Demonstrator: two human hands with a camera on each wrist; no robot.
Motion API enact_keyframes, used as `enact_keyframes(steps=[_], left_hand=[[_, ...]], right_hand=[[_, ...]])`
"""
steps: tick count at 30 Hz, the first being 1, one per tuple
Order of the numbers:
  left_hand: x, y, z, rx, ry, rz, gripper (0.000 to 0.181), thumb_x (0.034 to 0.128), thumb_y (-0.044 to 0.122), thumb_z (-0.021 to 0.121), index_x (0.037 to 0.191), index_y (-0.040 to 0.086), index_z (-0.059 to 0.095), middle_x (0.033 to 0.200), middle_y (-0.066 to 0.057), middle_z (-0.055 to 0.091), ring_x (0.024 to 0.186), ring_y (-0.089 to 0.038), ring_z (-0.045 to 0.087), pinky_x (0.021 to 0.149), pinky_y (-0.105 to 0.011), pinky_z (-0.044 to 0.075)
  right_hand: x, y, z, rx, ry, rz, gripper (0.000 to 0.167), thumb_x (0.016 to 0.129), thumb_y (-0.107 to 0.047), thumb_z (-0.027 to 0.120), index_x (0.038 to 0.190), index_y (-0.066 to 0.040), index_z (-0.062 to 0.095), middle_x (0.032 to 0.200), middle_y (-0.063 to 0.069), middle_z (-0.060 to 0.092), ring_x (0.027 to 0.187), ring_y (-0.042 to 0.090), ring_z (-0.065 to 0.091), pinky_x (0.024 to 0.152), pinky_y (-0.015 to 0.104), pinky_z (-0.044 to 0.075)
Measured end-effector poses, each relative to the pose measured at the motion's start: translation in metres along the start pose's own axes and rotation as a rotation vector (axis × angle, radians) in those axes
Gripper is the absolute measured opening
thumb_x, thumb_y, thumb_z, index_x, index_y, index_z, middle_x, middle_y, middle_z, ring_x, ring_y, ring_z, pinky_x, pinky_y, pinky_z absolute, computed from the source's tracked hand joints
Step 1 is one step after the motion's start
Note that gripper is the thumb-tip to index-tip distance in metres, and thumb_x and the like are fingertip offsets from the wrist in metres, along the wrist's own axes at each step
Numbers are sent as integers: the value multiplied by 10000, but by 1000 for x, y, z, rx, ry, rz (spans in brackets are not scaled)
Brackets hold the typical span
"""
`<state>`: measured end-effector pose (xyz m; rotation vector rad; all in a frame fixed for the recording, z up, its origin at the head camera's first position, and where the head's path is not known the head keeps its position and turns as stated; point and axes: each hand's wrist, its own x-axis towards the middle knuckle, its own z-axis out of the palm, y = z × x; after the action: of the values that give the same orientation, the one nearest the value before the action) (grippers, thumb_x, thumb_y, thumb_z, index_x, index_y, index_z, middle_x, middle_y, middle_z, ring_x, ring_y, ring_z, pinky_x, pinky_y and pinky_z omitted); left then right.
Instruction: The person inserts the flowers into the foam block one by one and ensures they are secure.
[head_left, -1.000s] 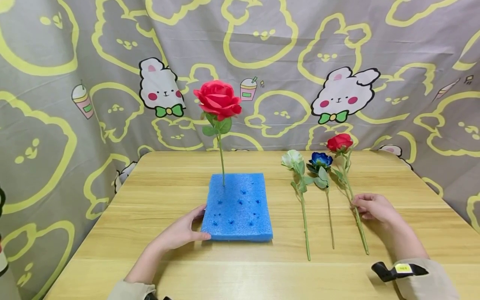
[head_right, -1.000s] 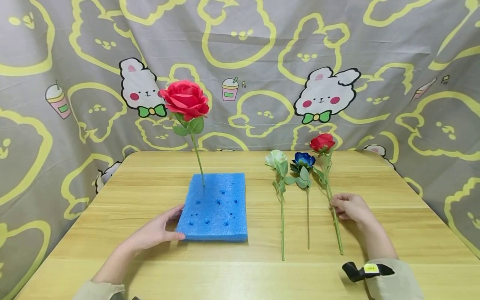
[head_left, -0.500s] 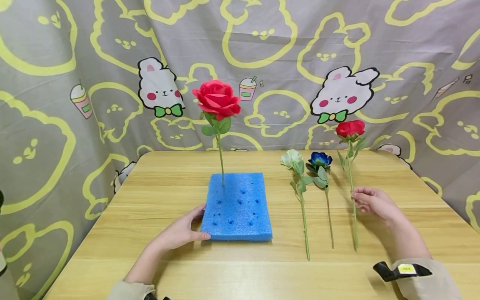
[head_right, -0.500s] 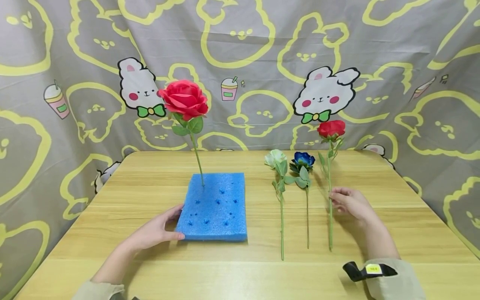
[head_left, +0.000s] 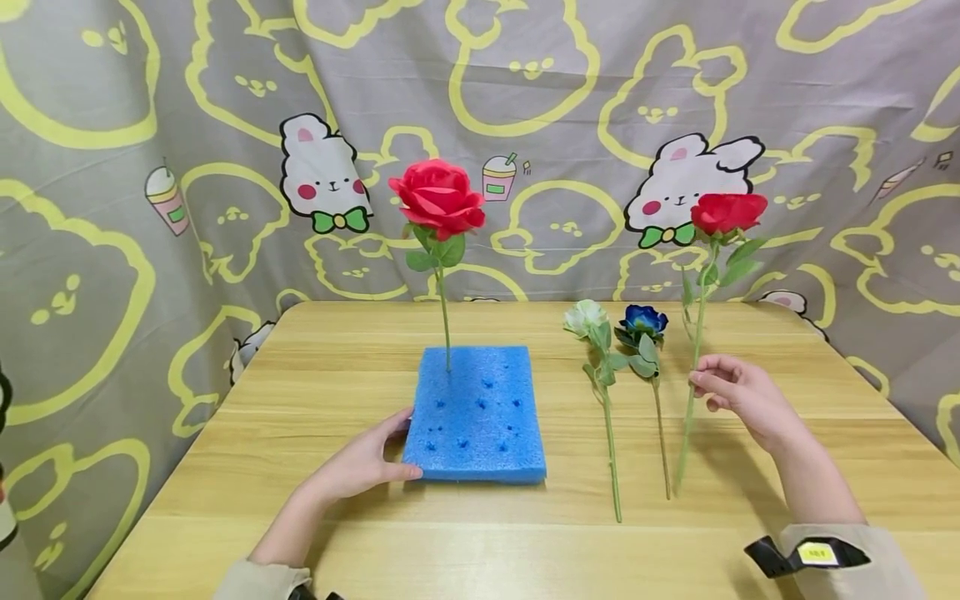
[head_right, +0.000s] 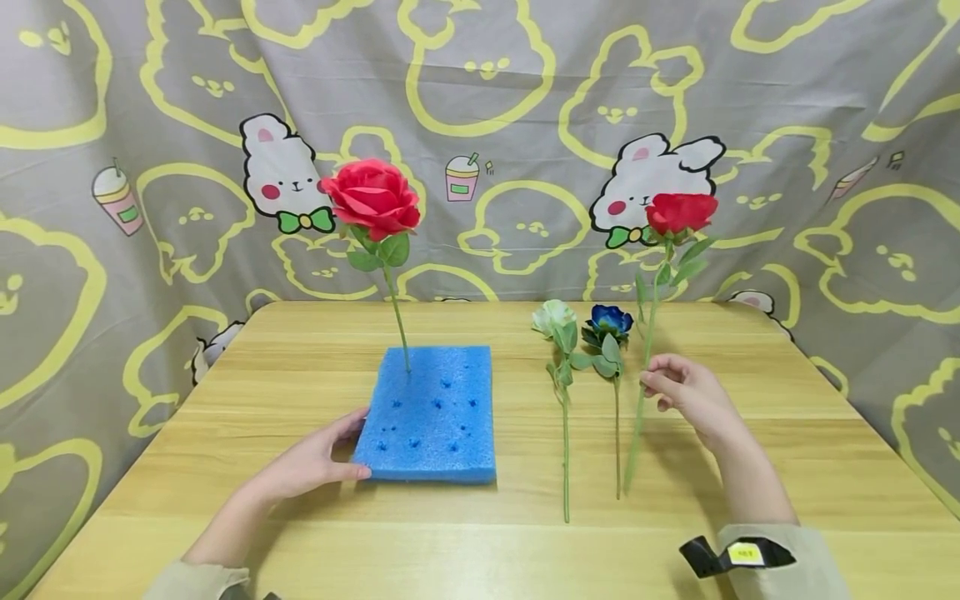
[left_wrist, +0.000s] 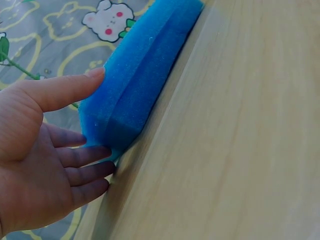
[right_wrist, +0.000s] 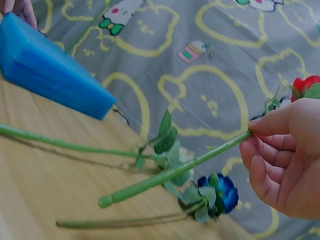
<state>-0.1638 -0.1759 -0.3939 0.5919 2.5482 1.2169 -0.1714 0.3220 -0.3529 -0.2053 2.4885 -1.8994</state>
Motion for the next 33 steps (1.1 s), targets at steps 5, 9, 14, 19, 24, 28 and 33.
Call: enact_keyframes(steps=[5, 9, 14, 19, 24, 28, 33], left_hand=[[0, 1, 0, 3, 2, -1, 936, 758, 355, 755, 1440, -32, 244, 1397, -224, 393, 1298, -358, 341, 1069, -541, 201], [0, 2, 0, 6, 3, -4, 935, 757, 357, 755, 1439, -32, 248, 1400, -221, 391, 1299, -357, 340, 1068, -540, 203], [-1, 2, 0, 15, 7, -5, 937, 754, 360, 755, 1436, -38, 250, 1399, -222, 392, 1298, -359, 341, 1068, -542, 204], [0, 1, 0, 16, 10, -1, 935, 750, 353, 759, 1436, -34, 255, 1393, -221, 401, 1294, -357, 347, 1068, -540, 204], [1, 2, 0, 26, 12, 5, 937, 747, 354, 759, 1440, -26, 255, 1398, -215, 398, 1297, -354, 343, 1069, -543, 198], [1, 2, 0, 23, 9, -5, 936, 751, 360, 755, 1445, -14, 250, 1402, -209, 394, 1300, -356, 337, 1066, -555, 192], [0, 2, 1, 22, 13, -7, 933, 750, 356, 757, 1444, -14, 254, 1400, -208, 398, 1299, -357, 338, 1065, -557, 192]], right_hand=[[3, -14, 11, -154, 25, -46, 234, 939, -171, 558, 987, 54, 515, 841, 5, 620, 749, 98, 577, 611, 241, 499], [7, -23, 19, -199, 30, -67, 239, 933, -173, 569, 977, 56, 514, 827, -4, 628, 749, 119, 583, 611, 255, 509], [11, -33, 28, -244, 37, -81, 234, 929, -173, 575, 999, 41, 514, 826, -30, 625, 747, 108, 586, 619, 270, 515], [17, -43, 38, -252, 39, -118, 250, 923, -158, 583, 1017, 63, 510, 806, -60, 611, 726, 72, 575, 607, 254, 509], [24, -49, 51, -248, 44, -155, 232, 916, -150, 594, 999, 51, 515, 818, -24, 598, 699, 63, 558, 583, 240, 502], [30, -53, 61, -251, 37, -188, 217, 909, -129, 600, 992, 55, 522, 846, 43, 587, 687, 54, 547, 572, 223, 486], [37, -59, 75, -249, 22, -197, 222, 908, -117, 597, 1021, 62, 529, 894, 136, 590, 719, 51, 570, 590, 227, 497]])
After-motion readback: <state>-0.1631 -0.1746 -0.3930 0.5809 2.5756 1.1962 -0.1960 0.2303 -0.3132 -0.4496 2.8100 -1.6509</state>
